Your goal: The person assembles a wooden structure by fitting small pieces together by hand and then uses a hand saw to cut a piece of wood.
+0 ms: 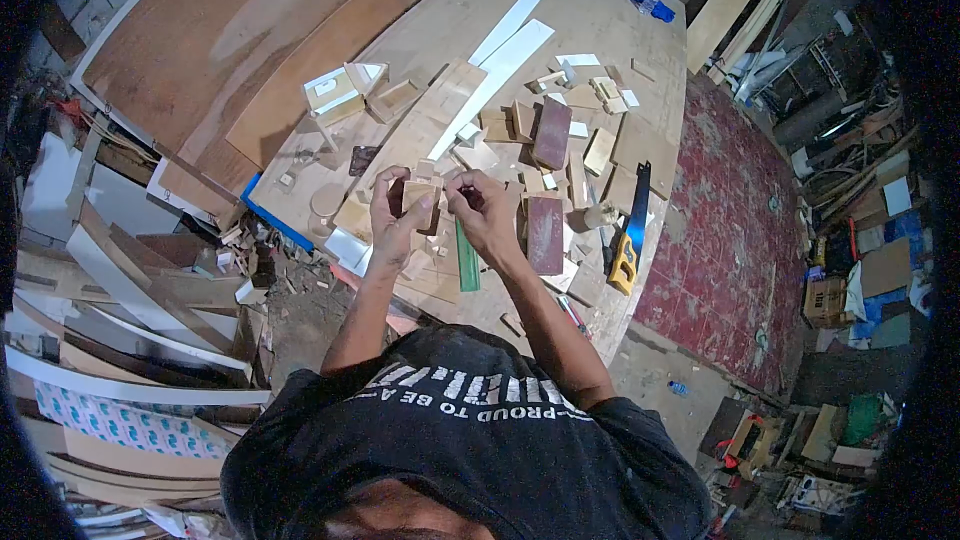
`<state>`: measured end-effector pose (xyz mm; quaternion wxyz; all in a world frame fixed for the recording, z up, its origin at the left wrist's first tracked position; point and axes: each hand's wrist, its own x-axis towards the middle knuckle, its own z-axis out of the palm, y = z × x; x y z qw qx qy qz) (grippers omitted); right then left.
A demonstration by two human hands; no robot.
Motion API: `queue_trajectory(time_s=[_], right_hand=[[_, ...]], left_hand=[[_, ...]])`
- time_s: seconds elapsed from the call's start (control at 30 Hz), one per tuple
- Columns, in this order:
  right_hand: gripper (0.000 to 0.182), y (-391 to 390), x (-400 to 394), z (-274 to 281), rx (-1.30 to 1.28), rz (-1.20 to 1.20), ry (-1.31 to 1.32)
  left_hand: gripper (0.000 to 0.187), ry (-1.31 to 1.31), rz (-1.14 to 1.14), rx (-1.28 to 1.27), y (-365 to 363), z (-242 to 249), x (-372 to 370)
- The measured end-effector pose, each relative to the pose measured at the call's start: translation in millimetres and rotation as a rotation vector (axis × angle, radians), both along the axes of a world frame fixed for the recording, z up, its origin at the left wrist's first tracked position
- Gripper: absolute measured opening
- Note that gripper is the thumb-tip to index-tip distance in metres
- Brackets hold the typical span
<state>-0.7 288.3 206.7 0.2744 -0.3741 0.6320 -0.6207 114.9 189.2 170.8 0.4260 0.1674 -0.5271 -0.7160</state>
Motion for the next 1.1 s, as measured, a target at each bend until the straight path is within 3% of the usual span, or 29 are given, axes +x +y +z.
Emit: queue_trajectory(time_s=[0.13, 0.2, 0.27, 0.33, 0.4, 0.47, 0.6, 0.7, 0.77, 0.8, 0.87, 0.97, 1.03, 1.1], right_hand=[[0.014, 0.8, 2.9, 7.6, -0.045, -0.022, -0.015], [0.011, 2.4, 2.9, 17.9, 0.095, 0.0, -0.158], [0.008, 2.5, 0.8, 18.5, 0.185, 0.03, -0.104], [0.013, -1.5, 7.9, 19.9, -0.025, -0.068, 0.449], [0.012, 0.6, 11.5, 24.1, -0.033, -0.052, 0.458], [0.009, 2.5, 14.2, 26.2, 0.038, -0.061, 0.121], [0.014, 5.7, 11.5, 30.0, 0.183, -0.042, 0.086], [0.019, 6.7, 15.8, 30.1, -0.024, -0.037, 0.293], [0.018, 4.5, 19.6, 33.9, -0.093, -0.113, 0.052], [0.018, 6.0, 18.6, 39.1, -0.092, -0.114, 0.051], [0.01, 10.6, 14.4, 49.3, 0.176, 0.053, -0.082], [0.015, 4.1, 12.1, 10.9, -0.058, -0.012, 0.165], [0.017, 2.5, 18.5, 22.4, -0.171, -0.061, 0.307], [0.015, 6.7, 23.0, 38.3, -0.01, -0.069, -0.201]], left_hand=[[0.05, 0.039, -0.039, 0.207, 3.6, 8.9, 2.9], [0.05, 0.049, -0.056, 0.253, 4.0, 8.4, 2.7], [0.049, 0.07, -0.069, 0.349, 4.2, 7.8, 2.5], [0.049, 0.136, -0.111, 0.4, -0.3, -2.2, 2.4], [0.05, 0.205, -0.15, 0.451, -1.0, -3.5, 3.4], [0.051, 0.292, -0.162, 0.506, 1.2, 4.7, 4.6], [0.055, 0.304, -0.202, 0.436, -1.0, 4.4, 6.1], [0.058, 0.325, -0.209, 0.401, -2.9, 3.7, 7.3], [0.059, 0.302, -0.21, 0.352, -3.5, 5.7, 8.3], [0.059, 0.301, -0.211, 0.353, -3.6, 6.1, 8.0], [0.059, 0.293, -0.205, 0.331, -3.0, 7.0, 6.4], [0.057, 0.296, -0.176, 0.307, -1.3, 9.9, 5.6], [0.056, 0.295, -0.169, 0.305, -1.1, 8.0, 5.2], [0.056, 0.291, -0.163, 0.302, -0.1, 7.1, 5.1]])
